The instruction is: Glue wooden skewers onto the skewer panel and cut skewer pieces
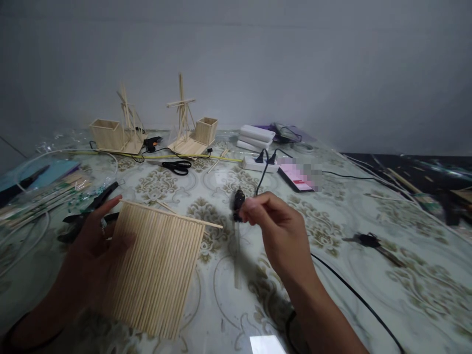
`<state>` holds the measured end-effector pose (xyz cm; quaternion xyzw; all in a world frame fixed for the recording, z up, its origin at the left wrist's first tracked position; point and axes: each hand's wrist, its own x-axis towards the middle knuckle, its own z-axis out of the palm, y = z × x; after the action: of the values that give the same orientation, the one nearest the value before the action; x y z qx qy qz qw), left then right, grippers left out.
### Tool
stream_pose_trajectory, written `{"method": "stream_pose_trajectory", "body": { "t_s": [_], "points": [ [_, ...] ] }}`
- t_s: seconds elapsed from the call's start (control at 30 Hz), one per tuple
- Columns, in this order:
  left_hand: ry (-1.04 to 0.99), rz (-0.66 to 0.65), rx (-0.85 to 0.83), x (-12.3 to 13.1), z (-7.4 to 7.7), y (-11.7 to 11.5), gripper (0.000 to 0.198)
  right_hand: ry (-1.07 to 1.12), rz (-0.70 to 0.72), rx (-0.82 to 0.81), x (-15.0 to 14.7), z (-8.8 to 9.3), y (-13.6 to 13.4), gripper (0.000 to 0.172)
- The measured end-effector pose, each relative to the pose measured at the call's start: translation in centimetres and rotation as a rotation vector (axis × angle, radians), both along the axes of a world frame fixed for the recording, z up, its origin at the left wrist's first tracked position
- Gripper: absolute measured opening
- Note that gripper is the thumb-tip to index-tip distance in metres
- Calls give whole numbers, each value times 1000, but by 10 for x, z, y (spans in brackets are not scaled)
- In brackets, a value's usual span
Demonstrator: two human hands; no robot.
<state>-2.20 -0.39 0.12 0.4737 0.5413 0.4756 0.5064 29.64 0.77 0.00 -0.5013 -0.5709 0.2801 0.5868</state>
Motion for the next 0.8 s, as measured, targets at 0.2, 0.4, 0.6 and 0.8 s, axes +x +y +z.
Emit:
{"method": "stream_pose_trajectory", "body": {
  "t_s": [0.2, 0.4, 0.6, 0.8],
  "points": [
    [-28, -9, -18, 2, 2, -1, 101, 11, 296, -92, -16, 9, -11, 12],
    [-64, -53, 0, 3, 1, -3, 91, -27, 338, -116, -27, 7, -19, 7],
    [-76, -22, 1, 5, 1, -5, 85, -9, 346, -118, -25, 2, -19, 9],
    [-79, -65, 19, 4, -3, -5, 81, -75, 335, -92, -24, 9, -20, 5]
  ]
}}
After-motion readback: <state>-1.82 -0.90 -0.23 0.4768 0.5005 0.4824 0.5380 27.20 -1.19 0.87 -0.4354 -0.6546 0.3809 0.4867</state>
